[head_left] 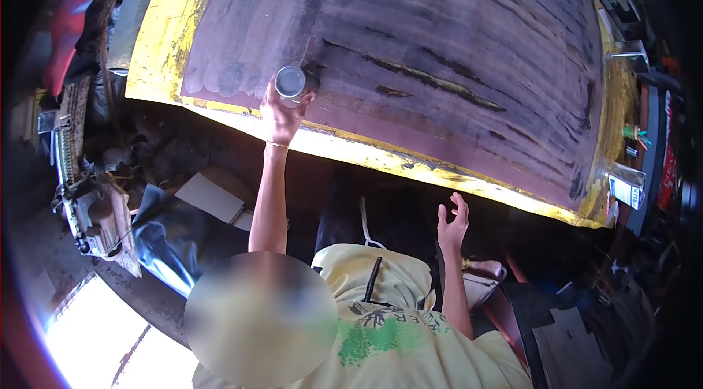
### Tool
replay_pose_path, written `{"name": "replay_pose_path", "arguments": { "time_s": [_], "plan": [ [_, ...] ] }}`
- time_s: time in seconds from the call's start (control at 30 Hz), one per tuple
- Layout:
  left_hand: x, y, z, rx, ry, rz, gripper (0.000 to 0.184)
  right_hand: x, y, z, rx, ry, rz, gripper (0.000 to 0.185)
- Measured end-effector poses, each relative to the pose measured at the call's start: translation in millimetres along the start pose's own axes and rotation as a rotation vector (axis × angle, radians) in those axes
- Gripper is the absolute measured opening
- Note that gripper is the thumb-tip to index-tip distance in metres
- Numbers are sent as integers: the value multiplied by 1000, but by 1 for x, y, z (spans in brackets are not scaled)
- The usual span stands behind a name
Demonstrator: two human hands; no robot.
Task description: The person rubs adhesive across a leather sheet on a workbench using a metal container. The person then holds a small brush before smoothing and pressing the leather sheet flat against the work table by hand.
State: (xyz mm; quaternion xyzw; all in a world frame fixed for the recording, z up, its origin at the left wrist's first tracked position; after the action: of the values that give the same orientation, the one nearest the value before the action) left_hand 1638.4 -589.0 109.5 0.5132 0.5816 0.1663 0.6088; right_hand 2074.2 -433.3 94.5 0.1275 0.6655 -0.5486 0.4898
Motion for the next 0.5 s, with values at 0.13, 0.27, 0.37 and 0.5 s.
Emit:
{"name": "replay_pose_path", "arguments": {
  "time_s": [0.13,0.27,0.37,0.5],
  "plan": [
    [4,-13,5,-44,75,-82,59,-1,15,-2,-11,-88,-57,40],
    [2,-10,7,-90,157,141,58,-4,32,-2,31,-119,-86,38],
    [4,-10,5,-119,129,115,58,-3,42,-1,66,-135,-108,37],
    [2,-1,5,-140,154,36,55,6,45,1,88,-169,-112,36]
  ]
}}
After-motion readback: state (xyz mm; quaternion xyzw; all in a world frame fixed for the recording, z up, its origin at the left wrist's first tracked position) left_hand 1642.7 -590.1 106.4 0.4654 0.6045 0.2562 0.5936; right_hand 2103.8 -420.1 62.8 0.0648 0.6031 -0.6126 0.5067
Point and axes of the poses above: each hand's wrist, its own z-axis away from the middle knuckle, its own x-axis out of the palm, y = z × x, the point moved 6 cm from there along -z, towards the middle knuckle, and after that the axes turned 3 degrees about z, right-handed, at the moved point
